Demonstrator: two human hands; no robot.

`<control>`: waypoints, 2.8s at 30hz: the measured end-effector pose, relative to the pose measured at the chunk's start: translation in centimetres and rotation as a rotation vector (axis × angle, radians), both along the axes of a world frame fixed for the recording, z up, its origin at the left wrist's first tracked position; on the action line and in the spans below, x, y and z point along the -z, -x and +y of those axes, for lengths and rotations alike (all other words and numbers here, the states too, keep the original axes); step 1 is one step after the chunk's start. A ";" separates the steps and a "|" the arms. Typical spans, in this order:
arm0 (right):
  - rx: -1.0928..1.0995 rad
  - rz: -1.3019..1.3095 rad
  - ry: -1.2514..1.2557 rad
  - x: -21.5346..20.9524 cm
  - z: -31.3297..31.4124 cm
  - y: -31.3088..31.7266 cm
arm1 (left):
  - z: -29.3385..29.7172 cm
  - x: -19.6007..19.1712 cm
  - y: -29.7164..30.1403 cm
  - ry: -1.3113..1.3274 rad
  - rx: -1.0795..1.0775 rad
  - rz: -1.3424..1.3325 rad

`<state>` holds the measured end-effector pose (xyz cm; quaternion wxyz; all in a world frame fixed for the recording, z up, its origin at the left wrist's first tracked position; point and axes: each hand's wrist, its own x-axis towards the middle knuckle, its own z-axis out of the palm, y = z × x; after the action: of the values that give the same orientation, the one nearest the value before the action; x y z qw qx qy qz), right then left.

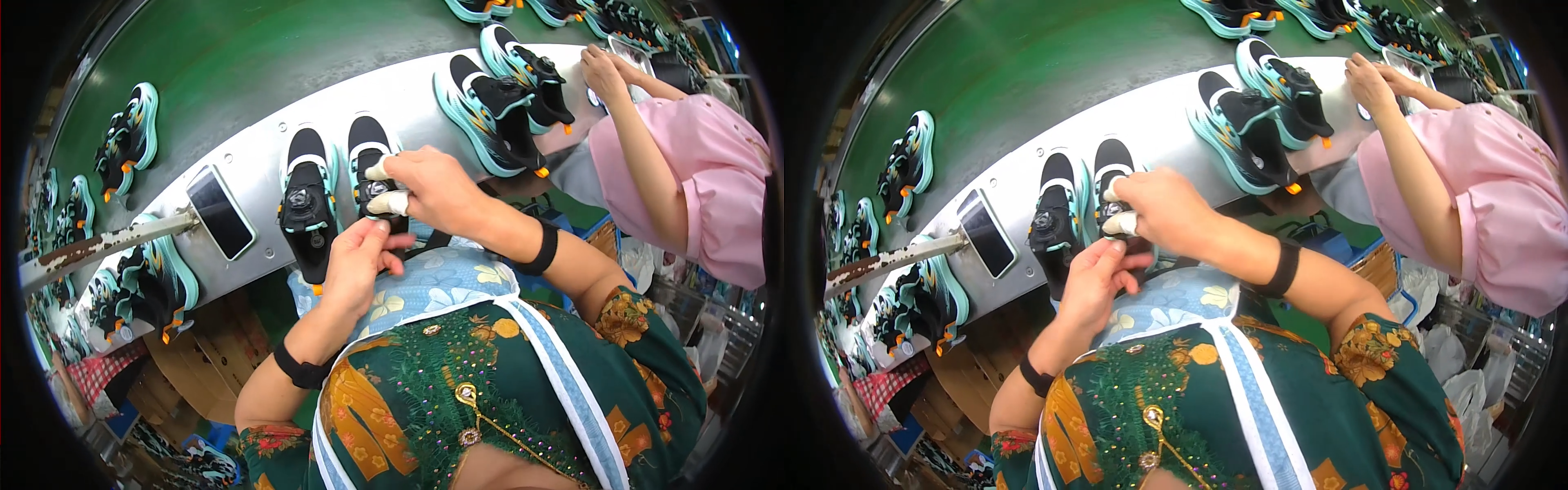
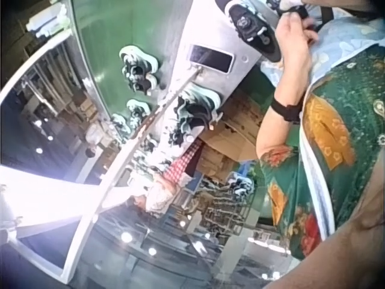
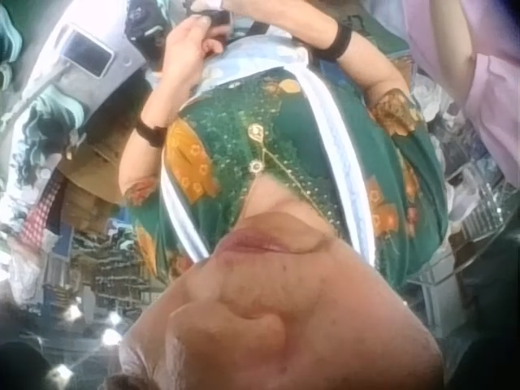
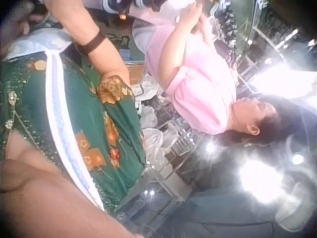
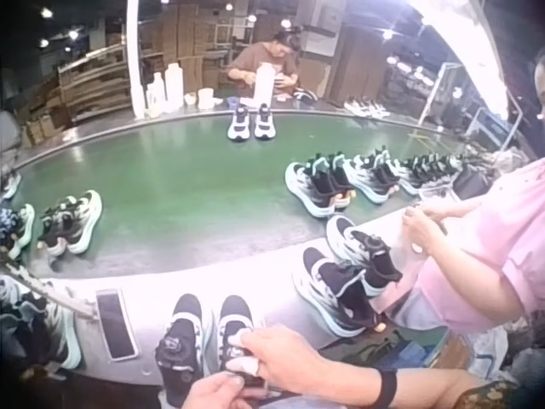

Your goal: Cleaning and inspecting finished sneakers on a shoe factory production line.

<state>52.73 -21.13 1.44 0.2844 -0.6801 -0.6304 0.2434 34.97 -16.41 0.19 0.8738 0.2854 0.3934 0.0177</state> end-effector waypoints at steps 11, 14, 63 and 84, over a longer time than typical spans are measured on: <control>-0.224 -0.089 0.370 4.9 12.7 0.9 | 7.7 -1.1 1.9 -1.213 0.266 0.077; -0.245 -0.008 0.313 6.2 12.8 1.7 | 8.2 -0.1 3.1 -0.848 0.171 -0.108; -0.211 0.169 0.284 7.9 13.5 1.4 | 9.0 2.0 4.4 -1.038 0.216 0.005; -0.366 0.169 0.136 0.0 7.6 6.0 | 4.2 3.9 6.6 -1.153 0.080 0.170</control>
<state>46.78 -13.51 1.44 0.2406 -0.5490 -0.6996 0.3890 28.37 -12.20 -3.73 0.5428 0.7297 0.3780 0.1731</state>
